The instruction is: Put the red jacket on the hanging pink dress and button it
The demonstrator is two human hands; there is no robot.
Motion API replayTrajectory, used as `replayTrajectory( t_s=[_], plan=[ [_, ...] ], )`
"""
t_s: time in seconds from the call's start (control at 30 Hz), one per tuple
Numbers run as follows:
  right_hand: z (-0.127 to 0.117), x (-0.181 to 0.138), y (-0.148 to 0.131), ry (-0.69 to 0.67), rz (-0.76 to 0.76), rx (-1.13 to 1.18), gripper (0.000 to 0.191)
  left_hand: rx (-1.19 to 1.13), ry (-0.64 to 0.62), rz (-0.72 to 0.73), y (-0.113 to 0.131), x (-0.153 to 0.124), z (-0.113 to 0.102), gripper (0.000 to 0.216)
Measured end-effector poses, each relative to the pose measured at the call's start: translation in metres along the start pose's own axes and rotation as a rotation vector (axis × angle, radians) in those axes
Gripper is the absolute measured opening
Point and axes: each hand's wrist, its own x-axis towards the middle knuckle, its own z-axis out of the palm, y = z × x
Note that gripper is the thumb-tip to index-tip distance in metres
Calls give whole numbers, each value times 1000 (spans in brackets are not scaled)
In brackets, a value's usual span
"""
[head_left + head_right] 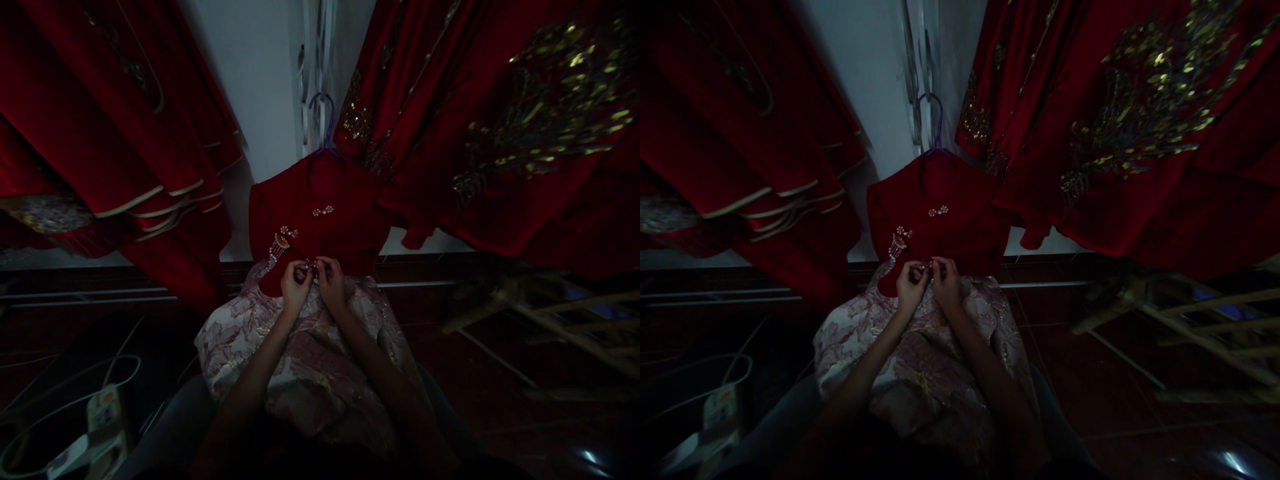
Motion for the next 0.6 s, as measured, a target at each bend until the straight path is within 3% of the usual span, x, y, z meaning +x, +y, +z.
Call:
replayTrajectory(
  t_s=[0.37, 0.6],
  plan=[
    [0, 0, -3, -81, -49, -61, 23, -86, 8, -26, -5, 0, -2, 19],
    [-1, 0, -7, -24, -93, -72, 23, -55, -1, -30, -6, -1, -2, 18]
  ],
)
